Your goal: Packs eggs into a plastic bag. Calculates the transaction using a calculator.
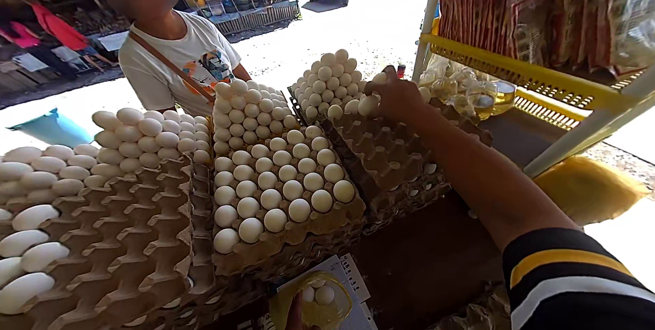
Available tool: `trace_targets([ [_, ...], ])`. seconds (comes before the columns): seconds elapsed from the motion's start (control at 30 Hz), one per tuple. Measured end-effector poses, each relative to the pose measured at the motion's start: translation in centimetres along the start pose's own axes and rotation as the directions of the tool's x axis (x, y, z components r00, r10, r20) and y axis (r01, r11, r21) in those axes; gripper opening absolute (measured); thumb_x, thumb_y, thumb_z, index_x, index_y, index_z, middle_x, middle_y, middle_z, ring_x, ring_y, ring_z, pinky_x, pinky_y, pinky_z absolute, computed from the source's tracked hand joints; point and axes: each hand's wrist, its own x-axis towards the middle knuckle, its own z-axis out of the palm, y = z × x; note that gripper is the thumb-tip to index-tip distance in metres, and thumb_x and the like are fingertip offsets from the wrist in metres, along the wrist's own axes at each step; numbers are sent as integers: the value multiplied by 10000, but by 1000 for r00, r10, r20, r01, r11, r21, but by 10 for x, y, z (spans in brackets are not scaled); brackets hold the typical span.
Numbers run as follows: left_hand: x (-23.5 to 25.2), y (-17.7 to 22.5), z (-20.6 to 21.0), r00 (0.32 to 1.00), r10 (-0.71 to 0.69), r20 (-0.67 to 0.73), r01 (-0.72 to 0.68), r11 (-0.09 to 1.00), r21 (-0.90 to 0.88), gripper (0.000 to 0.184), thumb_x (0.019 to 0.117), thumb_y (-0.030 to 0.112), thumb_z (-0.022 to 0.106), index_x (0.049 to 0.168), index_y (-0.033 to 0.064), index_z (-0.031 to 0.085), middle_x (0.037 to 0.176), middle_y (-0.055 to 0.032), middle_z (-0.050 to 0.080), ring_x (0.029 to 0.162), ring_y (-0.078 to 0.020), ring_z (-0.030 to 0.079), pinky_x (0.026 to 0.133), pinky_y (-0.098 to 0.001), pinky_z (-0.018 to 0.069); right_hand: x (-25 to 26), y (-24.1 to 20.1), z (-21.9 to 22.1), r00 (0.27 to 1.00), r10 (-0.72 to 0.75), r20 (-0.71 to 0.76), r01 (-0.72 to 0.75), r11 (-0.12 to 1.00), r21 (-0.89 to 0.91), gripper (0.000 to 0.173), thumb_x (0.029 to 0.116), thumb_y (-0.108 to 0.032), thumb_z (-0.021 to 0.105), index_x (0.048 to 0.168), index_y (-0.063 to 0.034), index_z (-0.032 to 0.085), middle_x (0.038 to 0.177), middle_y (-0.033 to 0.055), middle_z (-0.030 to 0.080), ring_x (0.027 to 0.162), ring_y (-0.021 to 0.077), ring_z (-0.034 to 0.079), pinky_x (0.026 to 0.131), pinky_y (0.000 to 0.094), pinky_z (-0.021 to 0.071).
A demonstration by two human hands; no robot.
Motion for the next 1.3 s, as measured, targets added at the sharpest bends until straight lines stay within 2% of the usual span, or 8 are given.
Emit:
trace_targets([
  [0.13,8,5,1,998,38,43,-41,996,75,855,845,-54,651,1608,23,274,1645,-249,273,1224,-340,614,926,-463,564,-98,6,-18,954,54,-296,151,765,626,579,835,-364,834,1268,-59,601,1193,104,603,932,142,629,775,311,557],
  [0.23,16,12,-3,993,82,87,-96,981,167,868,834,-24,666,1610,45,283,1663,-194,279,1456,-304,437,1127,-458,449,-198,-23,28,944,-95,-315,315,-17,949,619,826,-594,779,1279,-262,518,1198,-1,659,698,63,654,513,204,560],
  [0.37,19,22,-14,975,120,188,-162,960,227,911,832,-10,679,1625,47,236,1675,-185,258,1473,-304,413,1151,-450,420,-308,-107,163,945,-295,140,-281,-516,809,576,786,-586,807,1194,-231,610,1223,51,691,771,102,690,564,212,548],
  [0.53,-1,11,-9,966,192,172,-221,959,175,957,837,-20,682,1633,21,152,1690,-215,170,1225,-316,602,929,-423,547,-346,-151,277,768,-137,625,-629,-340,699,452,911,-198,707,1310,-62,545,1106,49,673,888,133,677,720,298,579],
  [0.67,-27,-15,5,973,212,91,-228,949,219,933,844,-39,661,1634,28,170,1710,-188,127,1069,-317,697,821,-441,597,-351,-170,274,775,-164,611,-566,251,785,456,894,-105,756,1315,5,618,1309,131,617,1118,146,625,934,310,539],
  [0.83,-37,-42,-4,965,234,120,-258,930,261,899,873,-31,626,1638,38,162,1705,-189,157,1018,-326,718,801,-469,602,-354,-208,271,654,2,757,-483,771,415,536,899,-201,780,1401,-103,619,1527,317,402,1406,472,415,1140,572,386],
  [1.1,-35,-51,-22,960,274,62,-279,956,89,853,873,-34,651,1609,-22,221,1659,-258,243,1406,-348,497,1076,-427,497,-358,-222,258,623,53,781,-451,840,303,589,1016,-290,640,1561,-166,454,1621,325,263,1453,477,377,1158,569,374],
  [1.3,-29,-14,-42,968,233,90,-217,963,-162,644,853,4,663,1462,3,455,1437,-211,510,940,-231,687,764,-369,602,-367,-187,208,805,-171,568,-321,680,659,927,854,-292,848,1567,-79,295,1534,223,423,1021,253,712,846,393,613],
])
